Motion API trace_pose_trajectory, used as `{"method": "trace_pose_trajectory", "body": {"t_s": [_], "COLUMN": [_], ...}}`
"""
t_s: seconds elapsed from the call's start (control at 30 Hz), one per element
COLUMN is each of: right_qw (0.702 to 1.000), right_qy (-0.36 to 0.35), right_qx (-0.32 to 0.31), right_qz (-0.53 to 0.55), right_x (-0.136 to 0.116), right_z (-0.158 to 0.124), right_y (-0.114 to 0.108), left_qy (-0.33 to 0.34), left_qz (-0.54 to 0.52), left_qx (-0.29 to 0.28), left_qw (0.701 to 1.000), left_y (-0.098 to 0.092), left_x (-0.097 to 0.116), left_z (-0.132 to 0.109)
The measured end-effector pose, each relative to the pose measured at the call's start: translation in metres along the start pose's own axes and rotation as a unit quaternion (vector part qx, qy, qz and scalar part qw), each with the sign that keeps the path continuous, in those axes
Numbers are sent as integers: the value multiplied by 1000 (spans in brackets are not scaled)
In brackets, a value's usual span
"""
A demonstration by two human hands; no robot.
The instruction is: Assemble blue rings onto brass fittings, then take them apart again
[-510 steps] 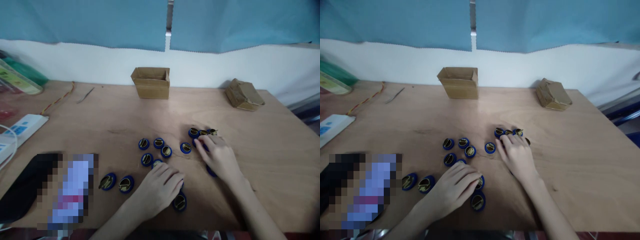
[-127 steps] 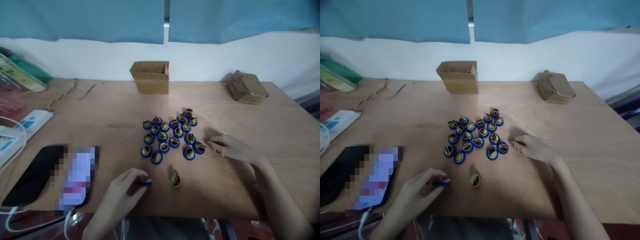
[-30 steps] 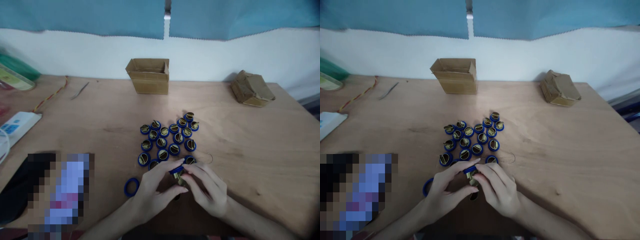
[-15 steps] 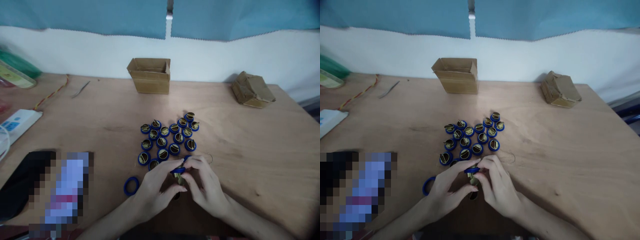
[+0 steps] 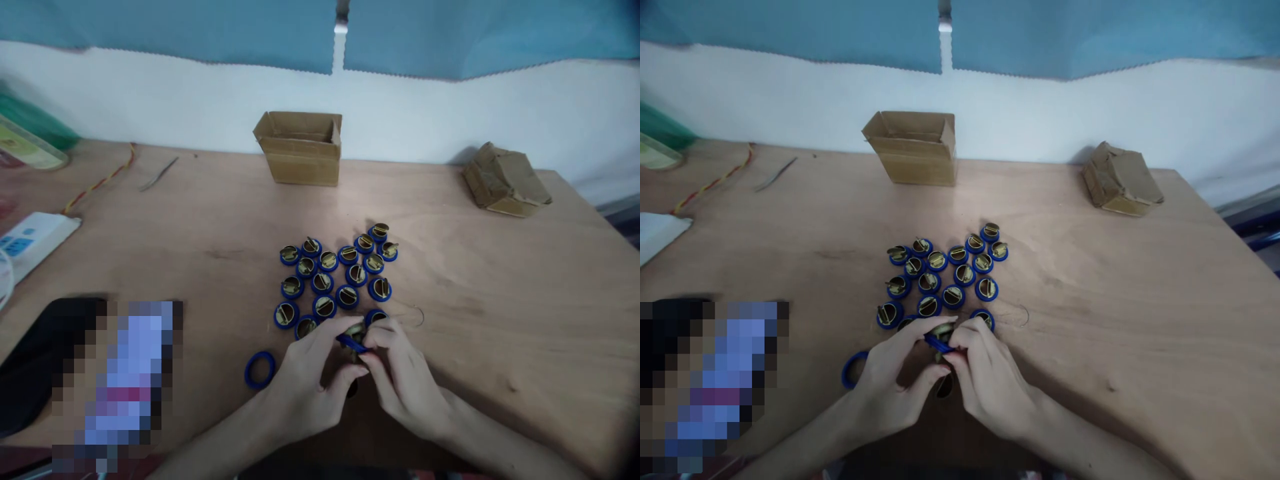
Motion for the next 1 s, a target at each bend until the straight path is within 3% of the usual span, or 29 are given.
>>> {"method": "trace_pose_trajectory", "body": {"t_s": [0.17, 0.27, 0.37, 0.57, 0.73, 0.93, 1.0], "right_qw": [999, 994, 983, 937, 886, 878, 884], "right_qy": [-42, 5, 59, 79, 110, 145, 149], "right_qx": [24, 45, -10, -65, -168, -93, -76], "right_qz": [21, 95, 172, 335, 418, 447, 437], "right_x": [5, 9, 10, 8, 10, 21, 23], "right_z": [0, 1, 4, 10, 9, 7, 7], "right_y": [-11, -17, -16, -18, -17, -19, -21], "left_qy": [-24, -16, 14, 37, 26, -5, -47], "left_qz": [-3, -65, -116, -113, -122, -51, -39], "left_qx": [3, -4, 2, -35, 0, 67, 41], "left_qw": [1000, 998, 993, 992, 992, 996, 997], "left_y": [-2, 2, 5, 0, -6, -32, -44], "left_x": [-14, -18, -17, -13, -13, -7, -8], "left_z": [-7, -13, -14, -9, -6, -3, -9]}}
Point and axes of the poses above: each hand's wrist, its own z-axis towards the middle knuckle, its own y-axis out of the palm, x = y × z, the point moved 2 cm from there along z, towards the middle knuckle, and after that the axes turned 13 degrees about -x, right-handed, at the moved point
